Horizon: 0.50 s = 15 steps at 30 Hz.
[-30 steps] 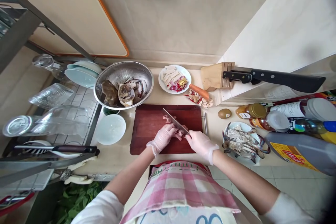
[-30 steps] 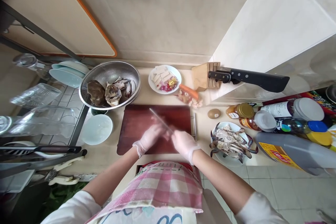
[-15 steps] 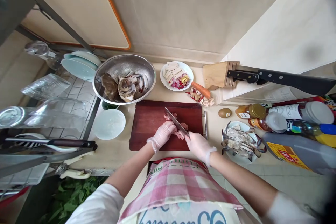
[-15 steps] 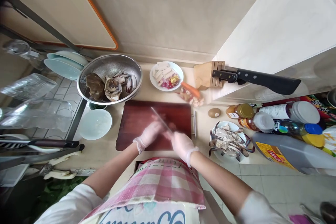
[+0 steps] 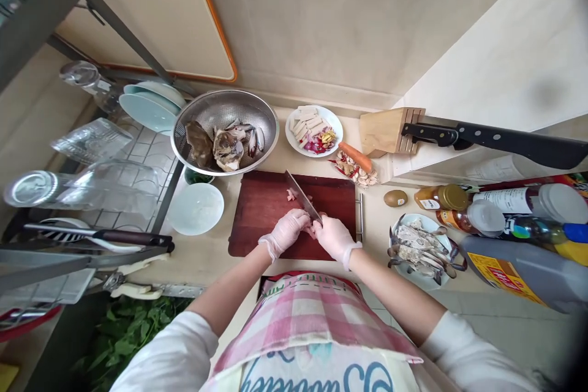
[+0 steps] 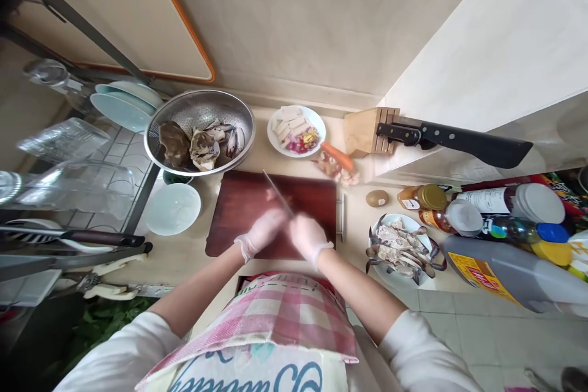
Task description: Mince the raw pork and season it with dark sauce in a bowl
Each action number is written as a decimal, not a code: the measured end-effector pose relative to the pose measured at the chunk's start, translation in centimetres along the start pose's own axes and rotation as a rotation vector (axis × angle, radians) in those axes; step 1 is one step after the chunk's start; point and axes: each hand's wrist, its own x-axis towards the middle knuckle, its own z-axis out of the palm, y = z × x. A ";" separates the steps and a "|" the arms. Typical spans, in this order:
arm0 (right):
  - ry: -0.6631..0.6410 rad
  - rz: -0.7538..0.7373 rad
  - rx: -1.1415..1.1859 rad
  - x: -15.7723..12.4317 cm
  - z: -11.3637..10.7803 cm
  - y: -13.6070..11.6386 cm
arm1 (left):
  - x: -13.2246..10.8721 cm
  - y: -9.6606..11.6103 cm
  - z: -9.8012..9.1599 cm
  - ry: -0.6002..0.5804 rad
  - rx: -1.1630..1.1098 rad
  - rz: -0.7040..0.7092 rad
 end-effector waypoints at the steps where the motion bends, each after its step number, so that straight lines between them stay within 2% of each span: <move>1: -0.007 0.011 0.049 0.3 0.0 0.0 | -0.1 0.2 -0.1 -0.012 -0.006 0.012; 3: -0.012 0.027 0.159 0.4 -0.3 0.3 | -0.4 0.6 -0.5 -0.027 -0.035 0.014; 5: 0.051 0.028 0.191 0.0 -0.9 0.9 | -0.8 1.1 -0.7 -0.030 -0.058 0.001; 8: 0.139 -0.007 0.054 -1.4 -2.2 1.8 | -1.2 1.5 -0.7 -0.016 -0.037 -0.028; 11: 0.040 -0.024 -0.101 -3.3 -2.9 2.3 | -1.1 1.5 -0.5 -0.023 0.019 -0.065; 15: -0.061 0.016 -0.192 -5.1 -1.8 2.9 | -0.5 1.4 -0.2 -0.030 0.077 -0.049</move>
